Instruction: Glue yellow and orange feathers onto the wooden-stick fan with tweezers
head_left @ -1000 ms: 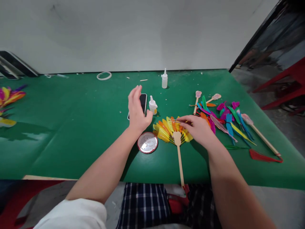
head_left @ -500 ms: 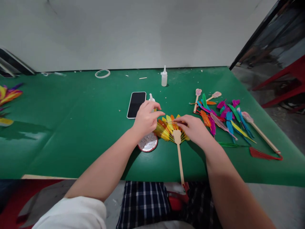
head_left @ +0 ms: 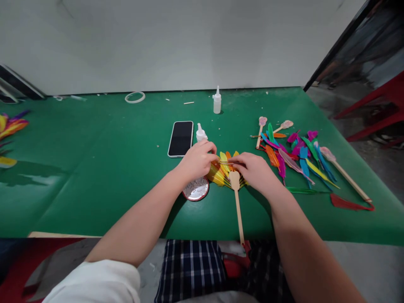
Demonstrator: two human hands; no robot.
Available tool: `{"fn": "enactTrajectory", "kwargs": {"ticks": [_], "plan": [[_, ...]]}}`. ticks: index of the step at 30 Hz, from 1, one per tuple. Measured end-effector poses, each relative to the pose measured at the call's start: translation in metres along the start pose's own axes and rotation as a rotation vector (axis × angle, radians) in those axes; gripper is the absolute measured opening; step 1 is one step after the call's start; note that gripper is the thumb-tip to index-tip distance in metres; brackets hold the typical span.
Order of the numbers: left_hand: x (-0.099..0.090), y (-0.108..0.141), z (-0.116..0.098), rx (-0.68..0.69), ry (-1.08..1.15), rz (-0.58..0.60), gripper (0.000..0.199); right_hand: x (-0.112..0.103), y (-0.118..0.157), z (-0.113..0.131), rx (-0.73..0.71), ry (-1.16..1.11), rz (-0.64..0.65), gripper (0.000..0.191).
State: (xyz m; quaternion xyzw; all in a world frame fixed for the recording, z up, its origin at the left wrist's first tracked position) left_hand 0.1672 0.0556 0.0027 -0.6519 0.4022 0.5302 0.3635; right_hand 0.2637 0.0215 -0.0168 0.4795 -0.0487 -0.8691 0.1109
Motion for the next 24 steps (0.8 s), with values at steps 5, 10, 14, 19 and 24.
{"fn": "enactTrajectory", "kwargs": {"ticks": [5, 10, 14, 19, 24], "plan": [[0.005, -0.001, 0.002, 0.003, 0.022, 0.021, 0.038, 0.002, -0.001, 0.000, 0.006, 0.010, 0.009, 0.023], [0.007, -0.002, 0.001, 0.024, 0.031, 0.007, 0.037, 0.002, -0.001, 0.000, 0.008, 0.005, 0.013, 0.024], [0.009, -0.002, 0.003, 0.023, 0.039, 0.000, 0.037, 0.002, -0.001, 0.000, 0.010, 0.017, 0.021, 0.025], [0.011, -0.002, 0.005, 0.023, 0.044, -0.002, 0.037, 0.002, -0.001, 0.000, 0.013, 0.019, 0.022, 0.025], [0.012, -0.002, 0.006, 0.011, 0.044, 0.015, 0.037, 0.002, -0.001, -0.001, 0.008, -0.016, 0.018, 0.024]]}}
Point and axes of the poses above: each hand's wrist, its own y-axis away from the middle knuckle, its own x-axis out of the palm, z = x × y, the point moved 10 cm from there along -y, towards the middle knuckle, and after that the axes turned 14 degrees about z, right-handed, at the moved point
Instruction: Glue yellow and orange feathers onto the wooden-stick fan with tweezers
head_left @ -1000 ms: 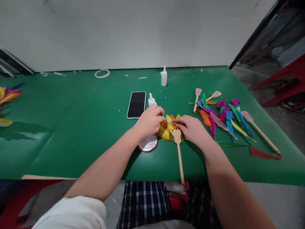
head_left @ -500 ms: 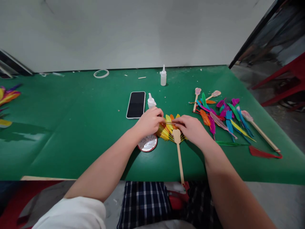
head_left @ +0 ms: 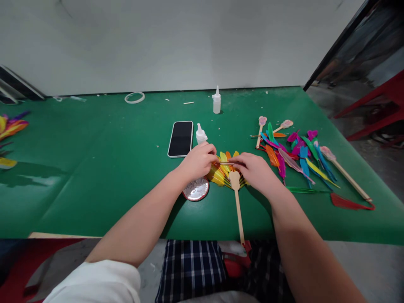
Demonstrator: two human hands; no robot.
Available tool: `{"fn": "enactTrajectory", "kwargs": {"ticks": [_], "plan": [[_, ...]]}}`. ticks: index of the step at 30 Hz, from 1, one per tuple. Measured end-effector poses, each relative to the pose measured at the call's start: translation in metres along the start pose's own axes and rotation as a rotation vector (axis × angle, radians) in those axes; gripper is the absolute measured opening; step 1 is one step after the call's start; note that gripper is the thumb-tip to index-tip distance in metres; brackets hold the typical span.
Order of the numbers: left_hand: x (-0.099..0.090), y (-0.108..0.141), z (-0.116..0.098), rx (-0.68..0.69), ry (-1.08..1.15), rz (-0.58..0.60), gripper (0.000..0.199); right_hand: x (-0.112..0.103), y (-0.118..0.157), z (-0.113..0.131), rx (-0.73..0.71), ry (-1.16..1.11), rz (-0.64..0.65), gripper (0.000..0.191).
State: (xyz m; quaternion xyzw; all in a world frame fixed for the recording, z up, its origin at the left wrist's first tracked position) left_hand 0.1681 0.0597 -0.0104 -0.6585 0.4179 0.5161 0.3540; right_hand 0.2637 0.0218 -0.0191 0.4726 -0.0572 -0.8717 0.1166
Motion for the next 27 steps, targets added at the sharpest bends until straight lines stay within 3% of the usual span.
{"fn": "enactTrajectory", "kwargs": {"ticks": [11, 20, 23, 27], "plan": [[-0.005, 0.002, 0.005, -0.035, 0.052, -0.037, 0.039, -0.019, 0.007, -0.010, -0.034, -0.140, -0.151, 0.023], [-0.007, 0.003, 0.004, -0.007, 0.058, -0.081, 0.039, -0.021, 0.008, -0.012, -0.023, -0.164, -0.162, 0.024], [-0.022, 0.009, 0.004, -0.016, 0.073, -0.206, 0.032, -0.022, 0.008, -0.011, -0.029, -0.164, -0.172, 0.023], [-0.053, 0.033, 0.014, -0.095, 0.169, -0.532, 0.024, -0.028, 0.011, -0.008, -0.041, -0.203, -0.202, 0.021]]}}
Point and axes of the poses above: each hand's wrist, its own y-axis away from the middle knuckle, its own x-axis out of the palm, z = x × y, the point moved 10 cm from there along -y, towards the middle knuckle, and after that the axes turned 14 degrees about z, right-handed, at the moved point
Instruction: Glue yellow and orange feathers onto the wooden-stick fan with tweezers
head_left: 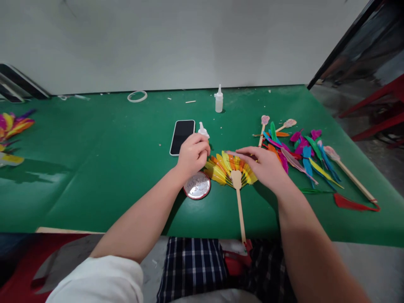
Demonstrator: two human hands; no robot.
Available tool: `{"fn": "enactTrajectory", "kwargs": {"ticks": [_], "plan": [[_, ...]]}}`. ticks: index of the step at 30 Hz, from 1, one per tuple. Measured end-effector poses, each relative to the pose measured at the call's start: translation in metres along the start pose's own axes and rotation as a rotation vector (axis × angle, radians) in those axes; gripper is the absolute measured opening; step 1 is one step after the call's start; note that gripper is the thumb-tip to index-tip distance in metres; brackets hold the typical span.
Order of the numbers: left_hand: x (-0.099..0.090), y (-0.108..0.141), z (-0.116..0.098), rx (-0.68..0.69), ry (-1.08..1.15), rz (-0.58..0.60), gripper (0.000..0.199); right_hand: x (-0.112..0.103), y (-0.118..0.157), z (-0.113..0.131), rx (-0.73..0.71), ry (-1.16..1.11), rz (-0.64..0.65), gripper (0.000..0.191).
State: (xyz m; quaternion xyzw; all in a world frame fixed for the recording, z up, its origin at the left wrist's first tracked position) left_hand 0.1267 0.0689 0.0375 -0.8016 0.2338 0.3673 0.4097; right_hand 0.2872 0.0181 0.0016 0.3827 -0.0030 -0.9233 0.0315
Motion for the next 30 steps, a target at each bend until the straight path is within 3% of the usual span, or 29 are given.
{"fn": "enactTrajectory", "kwargs": {"ticks": [3, 5, 9, 11, 16, 20, 24, 30], "plan": [[-0.024, 0.010, 0.018, -0.108, 0.117, -0.251, 0.019, -0.006, 0.003, 0.001, 0.018, -0.049, -0.024, 0.025], [-0.028, 0.017, 0.035, -0.184, 0.228, -0.360, 0.013, -0.008, 0.004, 0.002, 0.011, -0.099, -0.029, 0.029], [-0.022, 0.021, 0.063, -0.285, 0.388, -0.439, 0.003, -0.004, 0.003, 0.002, -0.032, -0.339, -0.002, 0.030], [-0.021, 0.022, 0.069, -0.310, 0.400, -0.462, 0.009, -0.002, 0.003, 0.000, -0.029, -0.501, 0.004, 0.025], [-0.015, 0.019, 0.078, -0.383, 0.455, -0.416, 0.024, 0.002, 0.006, 0.000, 0.010, -0.786, 0.003, 0.017], [0.000, 0.011, 0.077, -0.361, 0.548, -0.290, 0.036, 0.008, 0.008, 0.019, -0.043, -0.825, 0.030, 0.025], [0.016, 0.003, 0.073, -0.324, 0.642, -0.180, 0.052, 0.016, 0.009, 0.028, -0.045, -0.708, -0.039, 0.016], [0.025, 0.002, 0.077, -0.353, 0.809, -0.167, 0.064, 0.047, 0.008, 0.066, -0.234, -0.344, 0.151, 0.018]]}}
Point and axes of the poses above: each hand's wrist, its own y-axis away from the middle knuckle, its own x-axis out of the palm, z = x × y, the point moved 10 cm from there along -y, towards the middle knuckle, and after that the axes turned 14 degrees about z, right-handed, at the moved point
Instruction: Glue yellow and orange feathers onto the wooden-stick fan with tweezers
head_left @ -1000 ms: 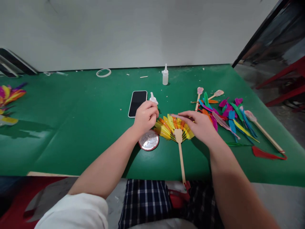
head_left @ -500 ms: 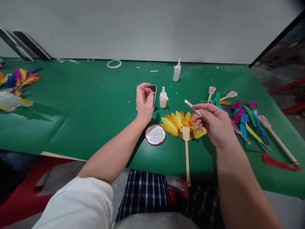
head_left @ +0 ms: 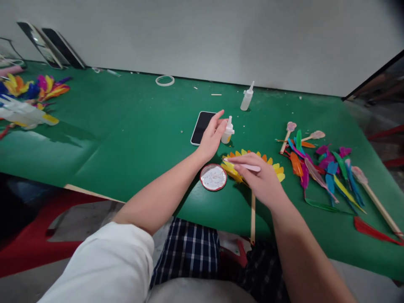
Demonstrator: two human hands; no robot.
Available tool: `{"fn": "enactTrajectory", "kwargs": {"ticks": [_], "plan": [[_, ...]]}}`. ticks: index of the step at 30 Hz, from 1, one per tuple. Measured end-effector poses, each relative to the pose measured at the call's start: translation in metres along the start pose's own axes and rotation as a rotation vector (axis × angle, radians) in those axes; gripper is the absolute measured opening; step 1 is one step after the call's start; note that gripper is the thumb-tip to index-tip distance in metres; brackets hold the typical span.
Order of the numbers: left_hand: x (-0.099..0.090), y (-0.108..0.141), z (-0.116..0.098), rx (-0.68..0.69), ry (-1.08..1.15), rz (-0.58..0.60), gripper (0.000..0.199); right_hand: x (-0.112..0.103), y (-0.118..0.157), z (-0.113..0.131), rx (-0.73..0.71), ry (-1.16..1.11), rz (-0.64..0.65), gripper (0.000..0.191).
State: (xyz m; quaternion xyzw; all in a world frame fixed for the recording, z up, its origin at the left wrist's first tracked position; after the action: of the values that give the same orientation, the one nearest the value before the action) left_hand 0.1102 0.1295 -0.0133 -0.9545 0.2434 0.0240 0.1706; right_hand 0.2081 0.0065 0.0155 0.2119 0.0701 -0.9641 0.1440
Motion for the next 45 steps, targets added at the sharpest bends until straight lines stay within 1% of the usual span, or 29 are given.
{"fn": "enactTrajectory", "kwargs": {"ticks": [3, 6, 9, 13, 17, 24, 28, 34, 45], "plan": [[-0.003, -0.001, 0.004, -0.031, 0.057, -0.029, 0.062, 0.014, -0.002, 0.000, 0.011, 0.009, 0.062, 0.023], [-0.006, -0.002, 0.008, -0.063, 0.085, -0.051, 0.058, 0.019, -0.002, -0.006, 0.048, 0.033, 0.058, 0.025], [-0.005, -0.002, 0.010, -0.085, 0.099, -0.043, 0.057, 0.023, -0.003, -0.012, 0.072, 0.069, 0.057, 0.023], [-0.005, -0.002, 0.010, -0.088, 0.090, -0.025, 0.058, 0.032, -0.006, -0.014, 0.030, 0.104, 0.099, 0.019], [-0.004, -0.003, 0.009, -0.073, 0.108, -0.026, 0.057, 0.030, -0.006, -0.014, 0.016, 0.139, 0.050, 0.018], [-0.004, -0.003, 0.012, -0.081, 0.098, -0.022, 0.056, 0.025, -0.002, -0.014, 0.082, 0.181, -0.027, 0.015], [-0.004, -0.003, 0.012, -0.091, 0.108, -0.019, 0.056, 0.019, 0.000, -0.014, 0.098, 0.146, -0.076, 0.014], [-0.005, -0.003, 0.010, -0.104, 0.137, -0.033, 0.054, 0.022, -0.001, -0.022, 0.059, 0.034, -0.061, 0.016], [-0.005, -0.002, 0.010, -0.118, 0.136, -0.035, 0.049, 0.024, -0.002, -0.022, 0.008, 0.036, -0.038, 0.017]]}}
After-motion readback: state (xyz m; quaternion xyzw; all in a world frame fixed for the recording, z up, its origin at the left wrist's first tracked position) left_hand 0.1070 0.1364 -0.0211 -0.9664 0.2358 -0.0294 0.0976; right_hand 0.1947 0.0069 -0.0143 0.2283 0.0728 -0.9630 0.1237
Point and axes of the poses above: each hand's wrist, its own y-axis away from the middle knuckle, its own x-axis out of the palm, z = x × y, the point moved 10 cm from there along -y, towards the middle knuckle, and after that the axes turned 14 degrees about z, right-handed, at the moved point
